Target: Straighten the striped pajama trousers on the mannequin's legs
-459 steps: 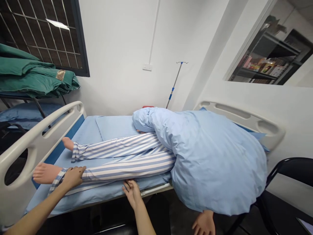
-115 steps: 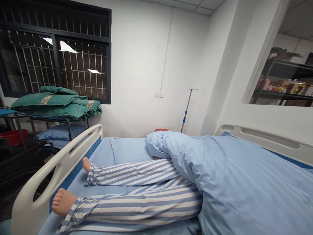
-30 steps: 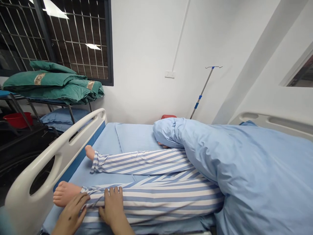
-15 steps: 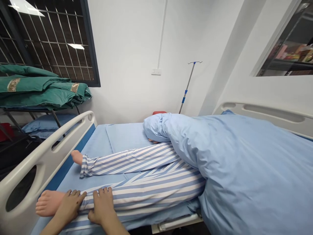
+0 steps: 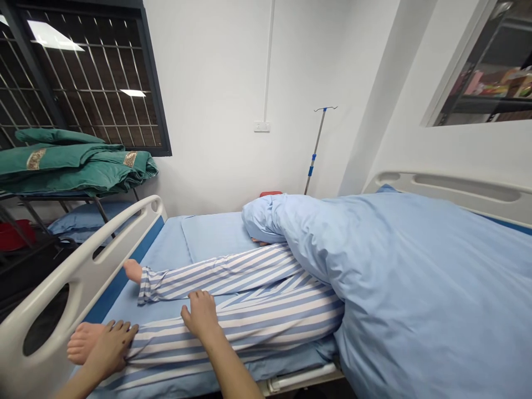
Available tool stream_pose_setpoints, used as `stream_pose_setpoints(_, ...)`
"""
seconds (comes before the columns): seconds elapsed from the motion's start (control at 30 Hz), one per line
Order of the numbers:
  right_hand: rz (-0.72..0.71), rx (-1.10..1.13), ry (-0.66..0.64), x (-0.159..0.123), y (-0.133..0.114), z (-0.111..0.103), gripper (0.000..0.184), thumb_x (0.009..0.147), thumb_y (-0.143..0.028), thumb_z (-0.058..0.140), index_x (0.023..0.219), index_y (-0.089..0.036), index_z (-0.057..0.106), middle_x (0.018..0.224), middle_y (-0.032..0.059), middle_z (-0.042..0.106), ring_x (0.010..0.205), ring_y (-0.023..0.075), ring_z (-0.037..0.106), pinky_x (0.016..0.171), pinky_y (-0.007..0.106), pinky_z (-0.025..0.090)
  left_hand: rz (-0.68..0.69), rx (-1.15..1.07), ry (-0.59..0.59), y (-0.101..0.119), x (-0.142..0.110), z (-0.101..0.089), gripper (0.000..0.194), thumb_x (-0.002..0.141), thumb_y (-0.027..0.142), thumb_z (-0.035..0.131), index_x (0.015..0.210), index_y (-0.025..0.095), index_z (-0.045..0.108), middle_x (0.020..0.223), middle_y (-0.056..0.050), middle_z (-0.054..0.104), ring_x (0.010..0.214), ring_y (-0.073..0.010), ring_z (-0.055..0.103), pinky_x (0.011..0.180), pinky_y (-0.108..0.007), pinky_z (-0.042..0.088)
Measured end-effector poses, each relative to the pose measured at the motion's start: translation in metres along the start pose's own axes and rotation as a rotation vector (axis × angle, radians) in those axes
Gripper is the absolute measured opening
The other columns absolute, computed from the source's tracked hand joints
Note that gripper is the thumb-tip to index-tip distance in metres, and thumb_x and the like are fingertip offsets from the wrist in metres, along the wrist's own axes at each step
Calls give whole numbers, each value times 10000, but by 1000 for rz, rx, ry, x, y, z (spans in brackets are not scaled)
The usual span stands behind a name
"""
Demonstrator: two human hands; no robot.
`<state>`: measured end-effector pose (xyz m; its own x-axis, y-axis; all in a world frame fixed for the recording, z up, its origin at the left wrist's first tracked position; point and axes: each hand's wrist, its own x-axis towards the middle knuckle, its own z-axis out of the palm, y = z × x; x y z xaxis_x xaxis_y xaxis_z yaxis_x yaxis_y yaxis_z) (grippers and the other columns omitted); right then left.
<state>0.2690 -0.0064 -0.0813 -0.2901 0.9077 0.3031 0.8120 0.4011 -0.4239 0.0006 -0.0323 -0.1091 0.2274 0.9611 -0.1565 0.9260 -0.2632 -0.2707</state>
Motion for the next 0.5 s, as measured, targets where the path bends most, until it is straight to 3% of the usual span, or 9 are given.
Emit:
stream_pose_setpoints(0.27, 182, -137, -118, -15, 5, 40, 302, 855, -339, 373, 867, -155, 611, 834, 116, 652, 806, 251, 608, 717, 359, 428, -8, -4, -1, 8, -5, -6, 570, 604, 129, 445, 1163, 191, 542, 1094, -130, 589, 1032, -287, 489, 956, -469, 202)
stream_pose_setpoints(0.5, 188, -147, -107, -14, 6, 40, 264, 831, -320, 407, 857, -159, 614, 816, 117, 662, 797, 252, 618, 708, 349, 426, -18, -65, -25, 10, -7, -10, 623, 565, 175, 491, 1186, 216, 526, 1113, -105, 582, 1061, -299, 470, 993, -501, 166)
